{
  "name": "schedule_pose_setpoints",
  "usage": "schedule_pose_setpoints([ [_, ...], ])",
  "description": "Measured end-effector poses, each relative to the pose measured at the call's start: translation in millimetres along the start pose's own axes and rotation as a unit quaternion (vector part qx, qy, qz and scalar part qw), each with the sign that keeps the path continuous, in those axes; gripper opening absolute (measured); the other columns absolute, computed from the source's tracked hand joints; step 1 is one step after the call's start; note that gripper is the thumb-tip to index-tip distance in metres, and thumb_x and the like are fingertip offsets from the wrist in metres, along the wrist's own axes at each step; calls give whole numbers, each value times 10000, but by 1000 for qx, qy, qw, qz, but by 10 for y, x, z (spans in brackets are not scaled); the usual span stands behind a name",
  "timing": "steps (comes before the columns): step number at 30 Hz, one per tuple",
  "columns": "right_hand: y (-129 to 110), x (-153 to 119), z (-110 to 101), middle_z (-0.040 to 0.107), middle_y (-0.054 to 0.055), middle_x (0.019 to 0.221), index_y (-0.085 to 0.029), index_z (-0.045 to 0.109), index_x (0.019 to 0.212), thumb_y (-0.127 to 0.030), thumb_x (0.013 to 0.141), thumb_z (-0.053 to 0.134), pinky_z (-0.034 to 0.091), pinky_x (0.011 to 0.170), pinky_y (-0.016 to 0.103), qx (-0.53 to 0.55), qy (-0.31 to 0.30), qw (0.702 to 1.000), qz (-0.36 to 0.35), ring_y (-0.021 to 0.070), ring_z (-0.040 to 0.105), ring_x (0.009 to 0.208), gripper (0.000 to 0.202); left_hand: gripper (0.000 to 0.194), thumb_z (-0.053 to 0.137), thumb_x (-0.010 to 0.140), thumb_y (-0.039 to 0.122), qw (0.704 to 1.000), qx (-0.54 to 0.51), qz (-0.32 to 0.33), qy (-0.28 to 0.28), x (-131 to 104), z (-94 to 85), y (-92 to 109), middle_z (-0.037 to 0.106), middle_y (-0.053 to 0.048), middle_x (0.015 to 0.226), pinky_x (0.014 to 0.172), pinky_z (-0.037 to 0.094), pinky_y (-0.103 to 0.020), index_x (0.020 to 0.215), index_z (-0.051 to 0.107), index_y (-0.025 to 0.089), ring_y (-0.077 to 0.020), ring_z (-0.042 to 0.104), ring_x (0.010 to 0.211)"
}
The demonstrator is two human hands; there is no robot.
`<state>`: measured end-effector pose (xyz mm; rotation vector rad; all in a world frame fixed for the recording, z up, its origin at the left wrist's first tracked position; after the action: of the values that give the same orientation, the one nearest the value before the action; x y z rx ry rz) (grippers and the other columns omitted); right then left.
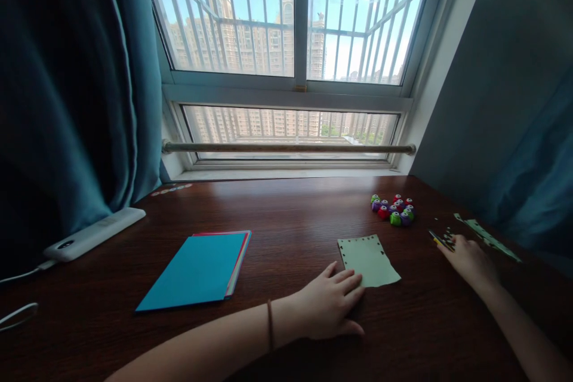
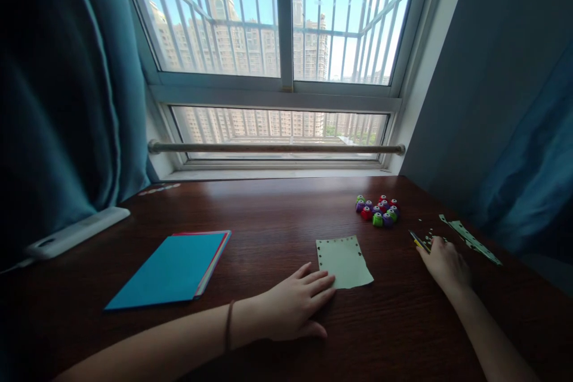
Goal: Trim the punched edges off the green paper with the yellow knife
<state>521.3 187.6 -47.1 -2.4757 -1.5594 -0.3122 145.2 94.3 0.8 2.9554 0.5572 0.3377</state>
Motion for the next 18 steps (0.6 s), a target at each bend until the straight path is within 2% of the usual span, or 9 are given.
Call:
schedule_pose_setpoints([
  [4,-15,-1,95,555,163,803,-137,549,848,-439,803,411,410,594,361,-6,-33,999,-8,313,577,752,335,654,274,849,595,997,-26,-43,-53,-456,-79,-52,309,-133,1382,1042,166,-485,1344,264,168,-268,260,1272],
  [7,-84,-2,111,566,148,807,-154,558,813,-429,780,453,404,606,356,6,-33,999,-26,302,574,760,295,618,285,860,572,995,-43,-68,-63,-654,-119,-57,297,-112,1392,1048,161,-481,1347,261,192,-262,241,1281],
  [11,-326,-62,140,584,91,776,-174,569,791,-449,734,506,404,605,313,82,-62,990,-93,236,571,711,288,516,316,885,503,993,-67,-84,-46,-743,-149,-58,352,-85,1365,1049,187,-468,1309,334,212,-252,268,1268],
  [14,-536,-24,131,590,68,740,-173,578,760,-527,681,550,409,612,300,151,-84,977,-124,221,565,692,364,480,357,881,473,993,-68,-83,-40,-736,-163,-69,384,-86,1341,1039,218,-477,1277,375,202,-265,300,1248],
  [16,-650,135,43,603,80,775,-162,590,770,-562,628,592,419,653,305,222,-55,967,-115,232,566,737,424,472,389,875,453,994,-62,-77,-44,-725,-167,-75,385,-90,1340,1033,235,-481,1270,379,194,-272,309,1241],
  [18,-713,391,-77,613,106,823,-141,603,810,-576,632,584,427,690,307,312,5,948,-70,239,566,781,471,474,412,868,440,995,-57,-71,-48,-720,-171,-80,375,-86,1347,1030,242,-486,1272,370,196,-272,310,1241],
])
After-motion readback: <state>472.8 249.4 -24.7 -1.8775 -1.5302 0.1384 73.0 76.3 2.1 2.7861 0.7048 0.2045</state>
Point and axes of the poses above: each hand's wrist, its own x-axis towards the middle knuckle, its own z-axis out of the palm, y = z × x, the point moved 8 cm from there along x, towards the middle knuckle
